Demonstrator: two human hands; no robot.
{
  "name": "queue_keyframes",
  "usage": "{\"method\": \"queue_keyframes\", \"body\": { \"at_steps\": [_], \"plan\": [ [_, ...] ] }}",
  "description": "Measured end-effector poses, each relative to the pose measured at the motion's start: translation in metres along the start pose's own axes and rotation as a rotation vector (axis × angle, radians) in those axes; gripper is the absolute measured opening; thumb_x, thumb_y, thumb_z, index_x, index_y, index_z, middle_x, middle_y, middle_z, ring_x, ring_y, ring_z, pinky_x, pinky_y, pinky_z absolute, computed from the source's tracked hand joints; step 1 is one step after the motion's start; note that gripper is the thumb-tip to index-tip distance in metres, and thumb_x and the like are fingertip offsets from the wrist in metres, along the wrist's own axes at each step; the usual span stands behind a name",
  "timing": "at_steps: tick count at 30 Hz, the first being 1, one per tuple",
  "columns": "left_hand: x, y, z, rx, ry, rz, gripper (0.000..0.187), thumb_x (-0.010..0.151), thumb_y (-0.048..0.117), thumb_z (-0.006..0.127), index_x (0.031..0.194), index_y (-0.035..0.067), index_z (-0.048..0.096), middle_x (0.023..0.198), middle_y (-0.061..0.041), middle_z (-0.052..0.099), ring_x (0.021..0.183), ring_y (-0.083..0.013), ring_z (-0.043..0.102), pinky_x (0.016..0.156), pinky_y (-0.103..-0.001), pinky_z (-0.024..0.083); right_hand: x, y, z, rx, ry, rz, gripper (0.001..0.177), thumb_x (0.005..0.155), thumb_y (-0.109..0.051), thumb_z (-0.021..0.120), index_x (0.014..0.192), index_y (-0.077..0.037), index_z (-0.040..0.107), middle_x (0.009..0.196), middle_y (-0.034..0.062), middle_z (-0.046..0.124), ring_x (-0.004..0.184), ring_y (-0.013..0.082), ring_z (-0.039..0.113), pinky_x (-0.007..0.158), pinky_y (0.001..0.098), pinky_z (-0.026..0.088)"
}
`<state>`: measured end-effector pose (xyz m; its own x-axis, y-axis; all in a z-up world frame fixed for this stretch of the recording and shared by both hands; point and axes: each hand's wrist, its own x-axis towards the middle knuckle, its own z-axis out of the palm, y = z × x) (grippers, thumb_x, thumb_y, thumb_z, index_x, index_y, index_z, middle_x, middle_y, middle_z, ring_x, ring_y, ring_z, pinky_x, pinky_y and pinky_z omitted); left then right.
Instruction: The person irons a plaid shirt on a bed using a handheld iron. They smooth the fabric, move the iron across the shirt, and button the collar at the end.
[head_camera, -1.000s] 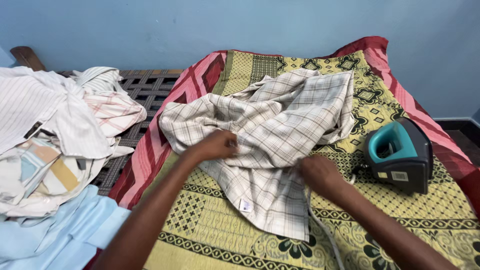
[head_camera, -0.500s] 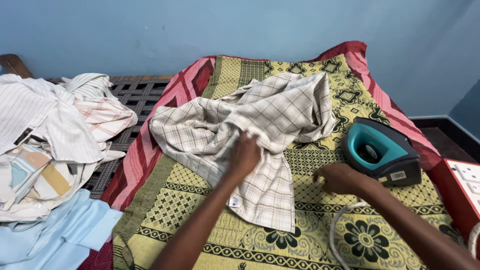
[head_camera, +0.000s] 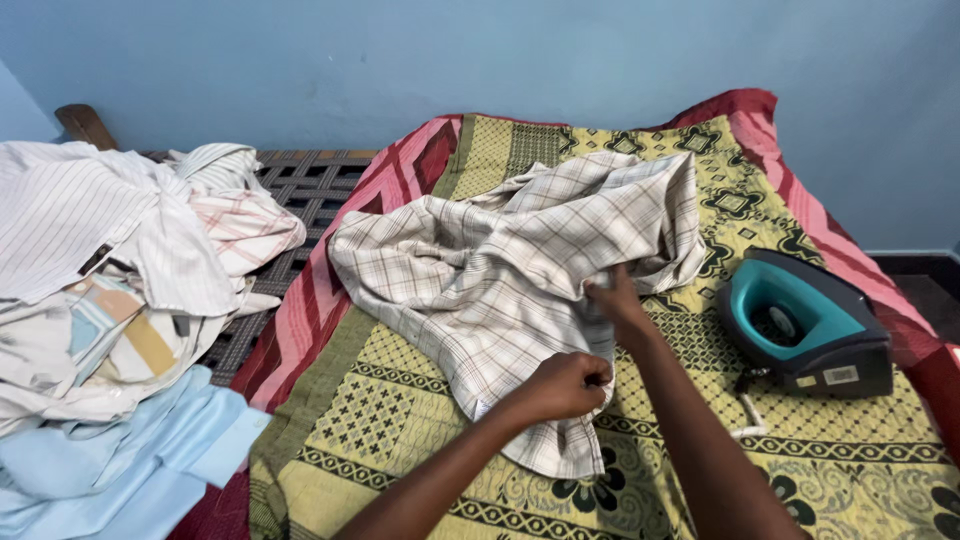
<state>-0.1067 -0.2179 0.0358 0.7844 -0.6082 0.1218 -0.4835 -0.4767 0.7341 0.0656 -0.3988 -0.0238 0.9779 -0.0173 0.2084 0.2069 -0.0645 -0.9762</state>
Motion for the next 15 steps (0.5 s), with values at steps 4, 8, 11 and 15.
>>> {"method": "queue_keyframes", "body": {
  "at_steps": [4, 8, 11, 15],
  "plan": [
    [-0.027, 0.005, -0.014, -0.222, -0.254, 0.067, 0.008, 0.088, 0.005, 0.064, 0.090, 0.000, 0.059, 0.078, -0.003, 0.059, 0.071, -0.0142, 0.051, 0.068, -0.035, 0.047, -0.010, -0.014, -0.004, 0.052, 0.118, 0.224, 0.089, 0.084, -0.001, 0.073, 0.158, -0.010, 0.026, 0.155, 0.0194, 0.045, 0.126, 0.0330, 0.058, 0.098, 0.0414, 0.052],
    [-0.053, 0.012, -0.012, -0.380, -0.363, 0.094, 0.012, 0.088, 0.003, 0.058, 0.100, 0.002, 0.057, 0.086, 0.001, 0.055, 0.076, -0.0103, 0.050, 0.070, -0.033, 0.048, -0.028, -0.040, -0.023, 0.090, 0.221, 0.270, 0.093, 0.075, 0.001, 0.078, 0.156, -0.010, 0.032, 0.143, 0.0230, 0.053, 0.117, 0.0373, 0.066, 0.089, 0.0455, 0.062],
    [-0.062, 0.023, -0.001, -0.384, -0.396, 0.198, 0.024, 0.088, 0.001, 0.060, 0.112, 0.000, 0.059, 0.098, -0.004, 0.058, 0.083, -0.0121, 0.052, 0.075, -0.033, 0.049, -0.058, -0.077, -0.053, -0.106, 0.361, 0.186, 0.086, 0.073, -0.011, 0.082, 0.151, -0.013, 0.044, 0.127, 0.0255, 0.068, 0.108, 0.0398, 0.071, 0.082, 0.0501, 0.061],
    [-0.067, 0.052, -0.009, -0.371, -0.534, 0.309, 0.060, 0.093, 0.008, 0.064, 0.152, 0.004, 0.053, 0.132, -0.015, 0.068, 0.112, -0.0162, 0.066, 0.094, -0.031, 0.055, -0.102, -0.137, -0.078, -0.927, 0.476, -0.053, 0.078, 0.072, -0.026, 0.090, 0.141, -0.018, 0.057, 0.119, 0.0221, 0.070, 0.108, 0.0437, 0.069, 0.081, 0.0578, 0.053]
  ]
}}
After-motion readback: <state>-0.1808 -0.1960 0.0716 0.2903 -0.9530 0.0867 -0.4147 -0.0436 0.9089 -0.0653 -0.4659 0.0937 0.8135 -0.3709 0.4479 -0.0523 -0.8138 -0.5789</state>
